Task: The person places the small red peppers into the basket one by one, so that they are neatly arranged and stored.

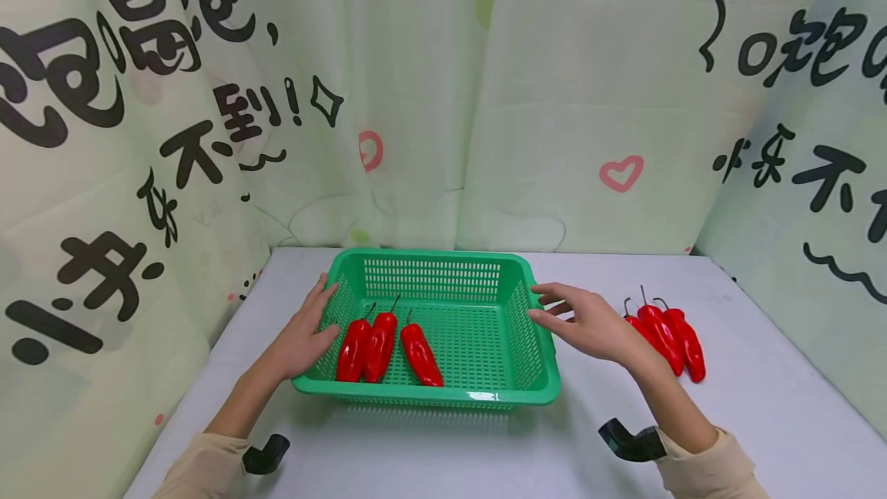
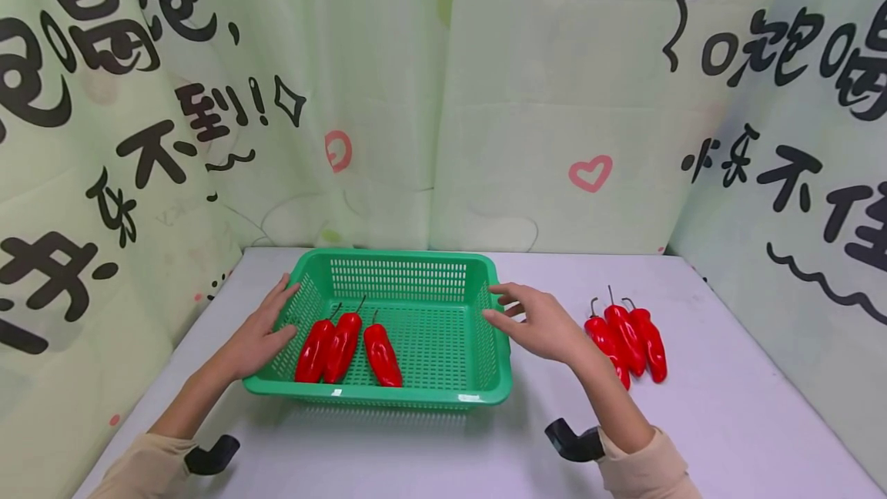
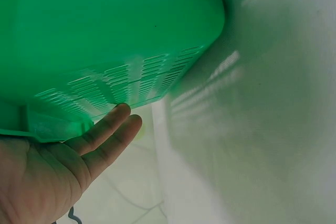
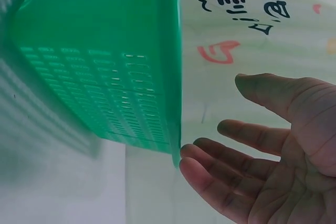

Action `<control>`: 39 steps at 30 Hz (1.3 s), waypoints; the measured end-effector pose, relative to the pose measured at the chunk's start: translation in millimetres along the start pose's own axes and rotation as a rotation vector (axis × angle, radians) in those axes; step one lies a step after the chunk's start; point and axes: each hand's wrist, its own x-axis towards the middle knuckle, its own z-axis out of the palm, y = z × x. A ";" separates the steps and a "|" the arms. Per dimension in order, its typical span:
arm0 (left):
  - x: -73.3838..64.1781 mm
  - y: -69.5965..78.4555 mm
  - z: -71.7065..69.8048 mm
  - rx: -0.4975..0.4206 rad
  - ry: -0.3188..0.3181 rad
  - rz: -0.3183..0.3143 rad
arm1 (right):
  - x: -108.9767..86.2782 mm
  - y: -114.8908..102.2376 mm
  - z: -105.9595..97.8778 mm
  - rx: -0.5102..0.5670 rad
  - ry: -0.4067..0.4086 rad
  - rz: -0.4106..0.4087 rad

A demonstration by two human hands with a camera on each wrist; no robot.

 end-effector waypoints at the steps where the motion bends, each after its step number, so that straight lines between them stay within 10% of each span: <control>1: 0.0 -0.1 0.0 0.001 0.001 0.000 | -0.5 0.4 -0.4 0.001 0.001 0.004; 39: 0.4 -0.7 -0.3 -0.011 -0.006 -0.004 | -20.1 43.1 -10.3 -0.061 0.053 0.111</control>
